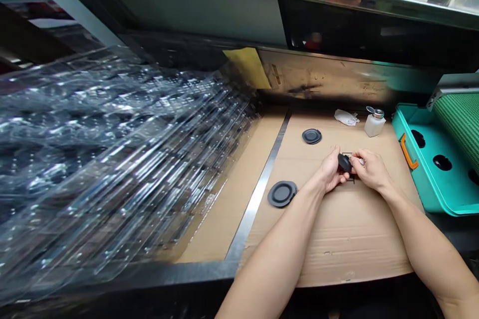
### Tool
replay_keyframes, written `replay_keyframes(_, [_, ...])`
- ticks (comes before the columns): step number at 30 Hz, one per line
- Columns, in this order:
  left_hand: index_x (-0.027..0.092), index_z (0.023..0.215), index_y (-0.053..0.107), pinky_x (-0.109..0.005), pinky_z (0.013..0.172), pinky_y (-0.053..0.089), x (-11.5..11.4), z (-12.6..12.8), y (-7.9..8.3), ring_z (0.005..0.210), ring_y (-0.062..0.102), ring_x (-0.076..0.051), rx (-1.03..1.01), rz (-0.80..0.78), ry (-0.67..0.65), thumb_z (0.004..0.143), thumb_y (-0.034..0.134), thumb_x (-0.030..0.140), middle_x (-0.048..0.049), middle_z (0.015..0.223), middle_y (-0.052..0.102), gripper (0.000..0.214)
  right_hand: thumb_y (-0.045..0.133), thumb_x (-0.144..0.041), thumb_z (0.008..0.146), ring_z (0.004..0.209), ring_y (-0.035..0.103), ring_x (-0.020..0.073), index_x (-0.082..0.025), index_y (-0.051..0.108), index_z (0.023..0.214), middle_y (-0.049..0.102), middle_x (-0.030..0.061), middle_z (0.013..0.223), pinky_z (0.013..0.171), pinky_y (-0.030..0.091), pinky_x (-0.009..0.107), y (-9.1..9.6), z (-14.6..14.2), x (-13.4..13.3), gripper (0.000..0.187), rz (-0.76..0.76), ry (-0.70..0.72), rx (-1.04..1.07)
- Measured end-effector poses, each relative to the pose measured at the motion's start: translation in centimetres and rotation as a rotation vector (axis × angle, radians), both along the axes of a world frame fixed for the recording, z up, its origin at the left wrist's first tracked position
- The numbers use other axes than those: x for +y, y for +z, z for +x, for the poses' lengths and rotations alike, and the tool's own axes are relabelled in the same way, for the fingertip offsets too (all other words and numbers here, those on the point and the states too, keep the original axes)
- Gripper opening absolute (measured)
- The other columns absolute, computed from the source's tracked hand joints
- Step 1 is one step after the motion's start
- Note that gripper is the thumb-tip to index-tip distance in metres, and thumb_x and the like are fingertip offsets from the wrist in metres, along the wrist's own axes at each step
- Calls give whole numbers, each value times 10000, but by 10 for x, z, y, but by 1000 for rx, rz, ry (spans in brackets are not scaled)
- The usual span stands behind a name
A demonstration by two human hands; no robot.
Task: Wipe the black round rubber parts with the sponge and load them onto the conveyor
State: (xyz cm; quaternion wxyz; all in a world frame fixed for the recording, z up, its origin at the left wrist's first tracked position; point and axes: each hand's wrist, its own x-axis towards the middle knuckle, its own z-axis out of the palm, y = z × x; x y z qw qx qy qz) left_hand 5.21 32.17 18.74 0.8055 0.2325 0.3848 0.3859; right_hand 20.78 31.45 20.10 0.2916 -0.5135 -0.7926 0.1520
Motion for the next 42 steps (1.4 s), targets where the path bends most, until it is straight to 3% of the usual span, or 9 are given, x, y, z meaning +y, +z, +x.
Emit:
replay_keyframes(8, [121, 824, 650, -189, 289, 322, -8, 8, 4, 316, 506, -117, 101, 61, 47, 985, 328, 627, -78, 526, 617, 621, 515, -259, 939, 794, 621, 161, -215, 660, 916, 688, 27, 863, 771, 431, 251, -4, 4, 4, 153, -14, 6, -111])
replay_keyframes(14, [127, 780, 654, -193, 301, 295, -8, 16, -6, 297, 493, -123, 277, 117, 115, 955, 353, 682, -69, 453, 585, 655, 500, -235, 940, 829, 621, 174, -203, 666, 930, 690, 53, 907, 798, 438, 266, -4, -2, 4, 169, 37, 24, -192])
replay_keyframes(19, [138, 726, 665, -208, 326, 330, -7, 22, -14, 324, 518, -146, 431, 170, 167, 960, 281, 694, -73, 409, 559, 716, 487, -224, 945, 846, 609, 200, -191, 668, 918, 693, 76, 911, 769, 430, 284, -5, -9, 1, 186, 93, -28, -268])
replay_keyframes(28, [136, 720, 688, -225, 342, 324, -14, 22, -9, 297, 483, -146, 638, 254, 63, 954, 229, 712, -84, 393, 554, 773, 540, -207, 914, 727, 574, 160, -202, 642, 754, 681, 40, 818, 699, 393, 253, 1, -4, -2, 189, 60, -17, -259])
replay_keyframes(35, [127, 661, 652, -226, 329, 321, -9, 20, -11, 310, 502, -140, 527, 230, 42, 943, 189, 733, -96, 452, 596, 813, 506, -174, 932, 664, 575, 125, -204, 656, 741, 666, 12, 738, 680, 390, 218, 8, 5, -1, 244, -31, 125, -190])
replay_keyframes(42, [120, 665, 642, -238, 340, 337, -13, 22, -7, 322, 494, -131, 613, 258, 8, 965, 162, 684, -86, 490, 612, 799, 525, -174, 929, 664, 606, 132, -200, 660, 809, 692, 6, 715, 679, 396, 227, 8, 7, -1, 183, -72, 71, -205])
